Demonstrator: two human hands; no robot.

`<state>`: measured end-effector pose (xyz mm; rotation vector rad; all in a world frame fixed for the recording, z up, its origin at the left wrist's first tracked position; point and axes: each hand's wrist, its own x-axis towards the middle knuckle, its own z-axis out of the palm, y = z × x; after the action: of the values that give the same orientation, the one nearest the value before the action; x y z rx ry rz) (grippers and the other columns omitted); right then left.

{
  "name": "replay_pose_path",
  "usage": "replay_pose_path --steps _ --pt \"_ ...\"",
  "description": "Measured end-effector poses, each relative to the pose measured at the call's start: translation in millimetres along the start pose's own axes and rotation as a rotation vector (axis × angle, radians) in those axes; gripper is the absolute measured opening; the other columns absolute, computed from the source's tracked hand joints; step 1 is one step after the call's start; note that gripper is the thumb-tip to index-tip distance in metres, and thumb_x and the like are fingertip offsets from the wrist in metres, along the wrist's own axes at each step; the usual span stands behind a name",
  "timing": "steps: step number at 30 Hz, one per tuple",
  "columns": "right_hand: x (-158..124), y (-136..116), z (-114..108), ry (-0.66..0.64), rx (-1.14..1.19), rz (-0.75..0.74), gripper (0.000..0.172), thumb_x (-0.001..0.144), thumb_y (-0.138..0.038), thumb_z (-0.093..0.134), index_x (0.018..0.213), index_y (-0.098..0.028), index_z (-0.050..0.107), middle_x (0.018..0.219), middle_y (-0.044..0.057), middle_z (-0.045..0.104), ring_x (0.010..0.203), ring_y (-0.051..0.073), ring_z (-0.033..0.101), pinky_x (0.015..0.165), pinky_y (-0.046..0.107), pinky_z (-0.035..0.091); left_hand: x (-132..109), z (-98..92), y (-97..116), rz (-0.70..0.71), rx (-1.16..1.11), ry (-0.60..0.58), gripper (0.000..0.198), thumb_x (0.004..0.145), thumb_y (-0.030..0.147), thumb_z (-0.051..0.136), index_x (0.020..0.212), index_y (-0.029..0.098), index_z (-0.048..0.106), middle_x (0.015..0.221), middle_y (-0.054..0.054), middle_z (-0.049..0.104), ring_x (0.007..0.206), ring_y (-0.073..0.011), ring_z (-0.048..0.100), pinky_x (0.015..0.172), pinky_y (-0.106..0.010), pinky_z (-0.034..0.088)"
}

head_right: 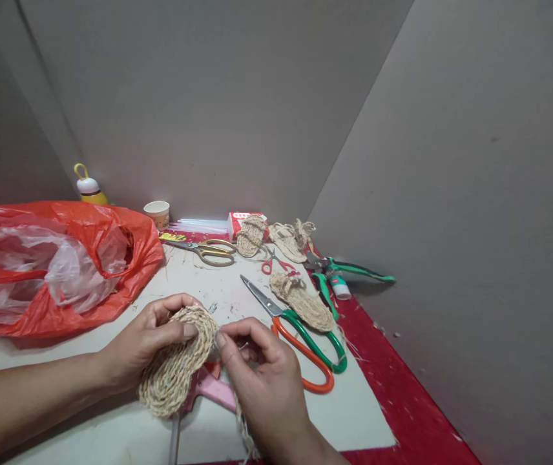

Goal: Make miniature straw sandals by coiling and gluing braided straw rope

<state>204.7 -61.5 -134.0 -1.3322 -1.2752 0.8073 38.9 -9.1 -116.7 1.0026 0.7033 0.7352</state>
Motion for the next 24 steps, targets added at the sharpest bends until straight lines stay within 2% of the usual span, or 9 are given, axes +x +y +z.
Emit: replay_pose_path --steps 6,15,19,24 --pt "0.9 0.3 2.2 0.011 0.0 0.07 0.02 0.076 -0.038 0.065 0.071 -0.018 0.065 0.058 0.0 0.06 0.049 0.011 0.049 0.045 0.02 0.041 1.2 -0.4 -2.0 -0.003 0.005 0.014 0.017 0.074 0.019 0.068 0.089 0.014 0.06 0.07 0.0 0.064 0.055 -0.0081 0.056 0.053 -0.018 0.047" --pt "-1.1 5.9 1.5 -0.019 -0.038 -0.022 0.015 0.079 -0.032 0.064 0.077 -0.019 0.071 0.056 0.0 0.064 0.047 0.012 0.052 0.044 0.02 0.043 -0.2 0.6 -2.1 -0.001 -0.022 0.066 0.017 0.072 0.018 0.07 0.088 0.014 0.064 0.07 0.0 0.065 0.056 -0.0084 0.057 0.053 -0.018 0.047" --pt "-1.7 5.1 2.4 0.009 0.05 0.033 0.013 0.075 -0.031 0.069 0.079 -0.019 0.071 0.062 0.001 0.068 0.049 0.012 0.057 0.045 0.019 0.046 -0.2 -0.2 -2.5 -0.004 -0.036 0.073 0.014 0.072 0.018 0.07 0.085 0.013 0.065 0.07 -0.001 0.066 0.056 -0.0089 0.058 0.053 -0.018 0.048" --pt "-2.5 4.4 4.1 -0.024 0.179 0.114 0.018 0.073 -0.033 0.073 0.083 -0.018 0.07 0.068 0.004 0.072 0.057 0.013 0.065 0.05 0.019 0.052 1.2 0.2 -2.2 -0.017 -0.076 0.088 0.015 0.072 0.019 0.07 0.084 0.013 0.064 0.068 -0.002 0.066 0.054 -0.0094 0.059 0.051 -0.019 0.049"
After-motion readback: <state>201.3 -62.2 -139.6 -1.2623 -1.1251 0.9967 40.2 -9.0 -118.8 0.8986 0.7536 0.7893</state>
